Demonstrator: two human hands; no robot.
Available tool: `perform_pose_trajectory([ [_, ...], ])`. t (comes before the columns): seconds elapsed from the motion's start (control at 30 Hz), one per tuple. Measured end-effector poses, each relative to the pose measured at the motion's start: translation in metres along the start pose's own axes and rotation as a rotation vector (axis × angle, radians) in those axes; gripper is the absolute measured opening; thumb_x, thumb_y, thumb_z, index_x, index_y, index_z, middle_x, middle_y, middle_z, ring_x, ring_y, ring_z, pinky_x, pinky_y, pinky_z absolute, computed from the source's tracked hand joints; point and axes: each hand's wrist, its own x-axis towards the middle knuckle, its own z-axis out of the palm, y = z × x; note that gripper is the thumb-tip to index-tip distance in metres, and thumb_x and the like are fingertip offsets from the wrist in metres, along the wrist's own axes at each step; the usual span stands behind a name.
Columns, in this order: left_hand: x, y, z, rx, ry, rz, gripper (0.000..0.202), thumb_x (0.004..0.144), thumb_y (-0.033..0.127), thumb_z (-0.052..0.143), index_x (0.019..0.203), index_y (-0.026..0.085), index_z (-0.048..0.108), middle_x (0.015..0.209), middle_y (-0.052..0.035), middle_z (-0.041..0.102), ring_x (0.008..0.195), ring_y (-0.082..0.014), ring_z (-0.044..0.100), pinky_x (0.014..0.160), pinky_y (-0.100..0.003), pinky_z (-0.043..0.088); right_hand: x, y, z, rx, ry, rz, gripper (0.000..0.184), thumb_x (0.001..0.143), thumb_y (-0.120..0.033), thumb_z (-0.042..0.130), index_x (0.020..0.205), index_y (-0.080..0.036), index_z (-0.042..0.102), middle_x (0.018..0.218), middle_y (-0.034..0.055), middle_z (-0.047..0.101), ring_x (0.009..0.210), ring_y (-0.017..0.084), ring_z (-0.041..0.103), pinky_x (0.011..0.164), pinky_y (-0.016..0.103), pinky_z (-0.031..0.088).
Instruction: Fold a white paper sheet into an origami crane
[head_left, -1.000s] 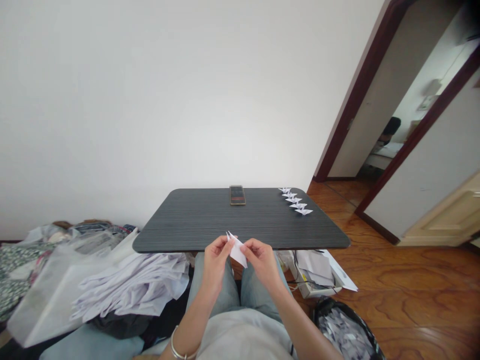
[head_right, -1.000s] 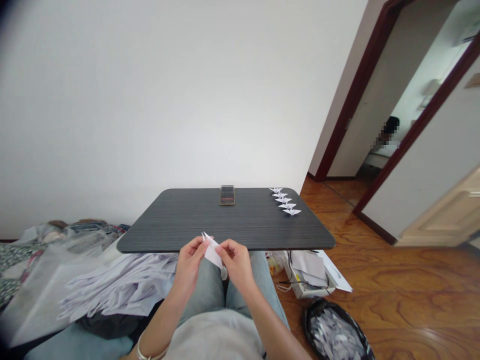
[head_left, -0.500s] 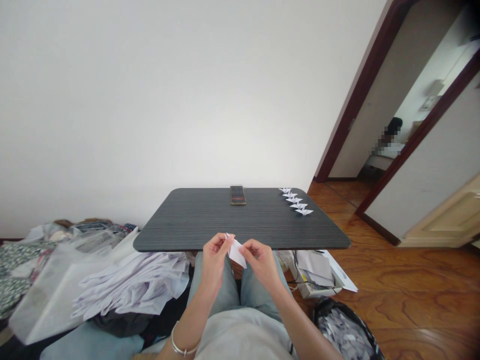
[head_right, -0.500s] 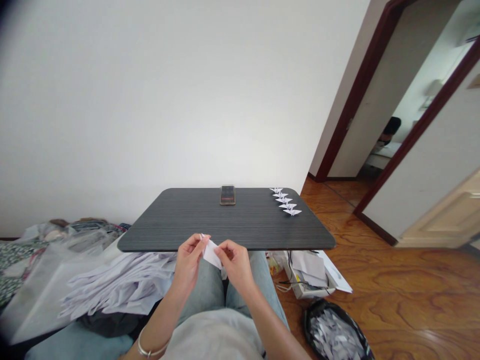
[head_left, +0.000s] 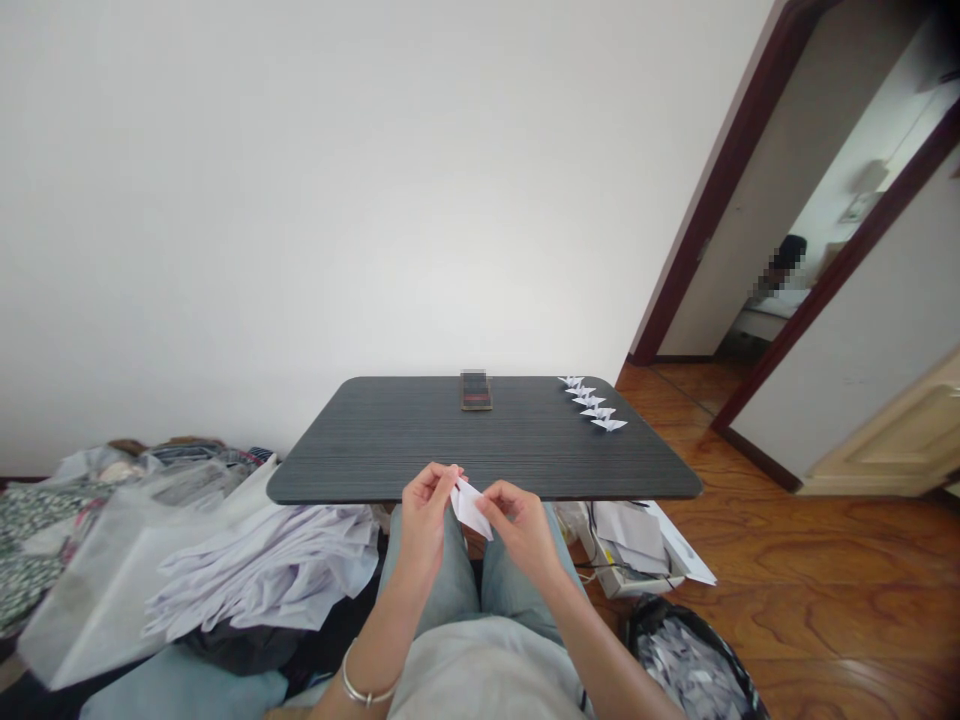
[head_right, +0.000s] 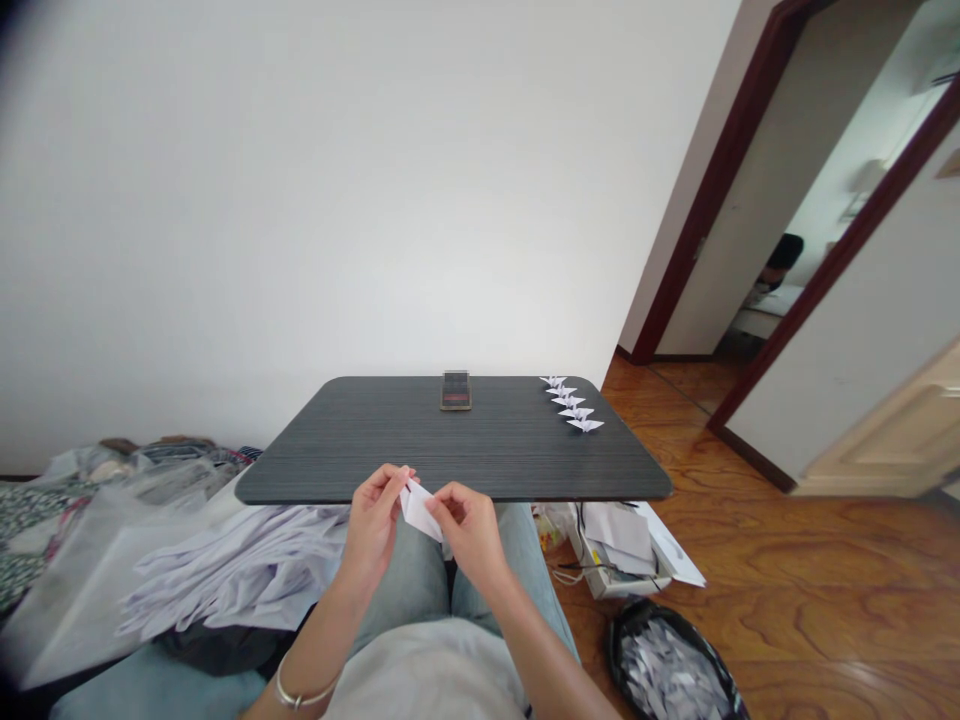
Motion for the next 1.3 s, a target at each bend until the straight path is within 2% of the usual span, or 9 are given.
perform_pose_trajectory([
  [0.1,-0.001,0.0013,0.0005,-0.016,-0.003,-0.017,0.025,0.069,0.037,0.068,0.058,0.015,0.06,0.062,0.0008,0.061,0.058,-0.0098,0.052,0.058,-0.02,0.04,-0.0003,0.0012,-0.0003,-0.008,0.002,-0.007,0.021,0.078,-0.031,0.058,0.062,-0.017,0.057,0.054,-0.0019,0.052,0.05,0.011,0.044,0.046,0.021,0.034],
  [0.27,-0.0031,0.006,-0.0013,-0.028,-0.061,-0.044,0.031,0.076,0.045,0.059,0.08,0.016,0.068,0.069,-0.0038,0.066,0.064,-0.014,0.058,0.062,-0.024,0.044,-0.0004,0.002,-0.001,0.033,0.013,0.0,0.024,0.078,-0.033,0.058,0.06,-0.017,0.057,0.052,-0.0023,0.051,0.049,0.011,0.043,0.045,0.021,0.034],
  [0.5,0.0008,0.0087,-0.0053,0.026,-0.075,-0.039,0.017,0.066,0.029,0.072,0.071,0.014,0.065,0.066,-0.001,0.065,0.062,-0.0113,0.058,0.063,-0.022,0.045,0.0003,0.0033,-0.0033,0.071,0.019,0.019,0.027,0.077,-0.037,0.059,0.061,-0.016,0.057,0.053,-0.0024,0.05,0.048,0.01,0.042,0.045,0.021,0.033],
  [0.67,0.0011,0.0089,-0.0051,0.041,-0.075,-0.023,0.016,0.065,0.028,0.072,0.068,0.014,0.065,0.064,0.0,0.065,0.06,-0.0106,0.058,0.062,-0.022,0.046,0.001,0.0041,-0.0027,0.098,0.01,0.022,0.028,0.077,-0.04,0.059,0.062,-0.017,0.055,0.055,-0.0027,0.049,0.05,0.01,0.041,0.047,0.021,0.032],
  [0.9,-0.0023,0.0056,-0.0001,0.054,-0.06,-0.04,0.018,0.065,0.031,0.072,0.07,0.014,0.068,0.071,-0.0036,0.069,0.065,-0.0134,0.062,0.067,-0.025,0.049,0.0026,0.0056,-0.0006,0.143,-0.068,0.046,0.033,0.071,-0.045,0.064,0.058,-0.017,0.054,0.053,-0.0036,0.046,0.051,0.01,0.04,0.047,0.021,0.03],
  [1.1,-0.0035,0.005,-0.0006,0.053,-0.081,-0.067,0.02,0.065,0.029,0.072,0.076,0.014,0.069,0.075,-0.0056,0.07,0.069,-0.0149,0.063,0.067,-0.027,0.05,0.0022,0.0093,-0.0027,0.093,-0.027,0.035,0.036,0.076,-0.046,0.058,0.055,-0.017,0.049,0.052,-0.0038,0.042,0.049,0.01,0.037,0.047,0.022,0.029],
  [1.2,-0.0034,0.0036,-0.0018,0.049,-0.097,-0.055,0.025,0.062,0.024,0.075,0.084,0.015,0.068,0.075,-0.0031,0.068,0.069,-0.0131,0.062,0.066,-0.024,0.05,0.0006,0.0058,-0.0026,0.023,0.03,0.0,0.034,0.079,-0.042,0.055,0.056,-0.018,0.048,0.053,-0.0037,0.042,0.051,0.011,0.038,0.048,0.022,0.03],
  [1.3,-0.0028,0.0019,-0.0025,0.049,-0.1,-0.037,0.027,0.061,0.021,0.075,0.085,0.015,0.066,0.073,-0.0015,0.065,0.068,-0.0117,0.06,0.064,-0.022,0.049,-0.0003,0.0025,-0.0024,-0.053,0.072,-0.042,0.032,0.08,-0.037,0.054,0.056,-0.018,0.048,0.054,-0.0034,0.042,0.052,0.011,0.039,0.05,0.023,0.031],
])
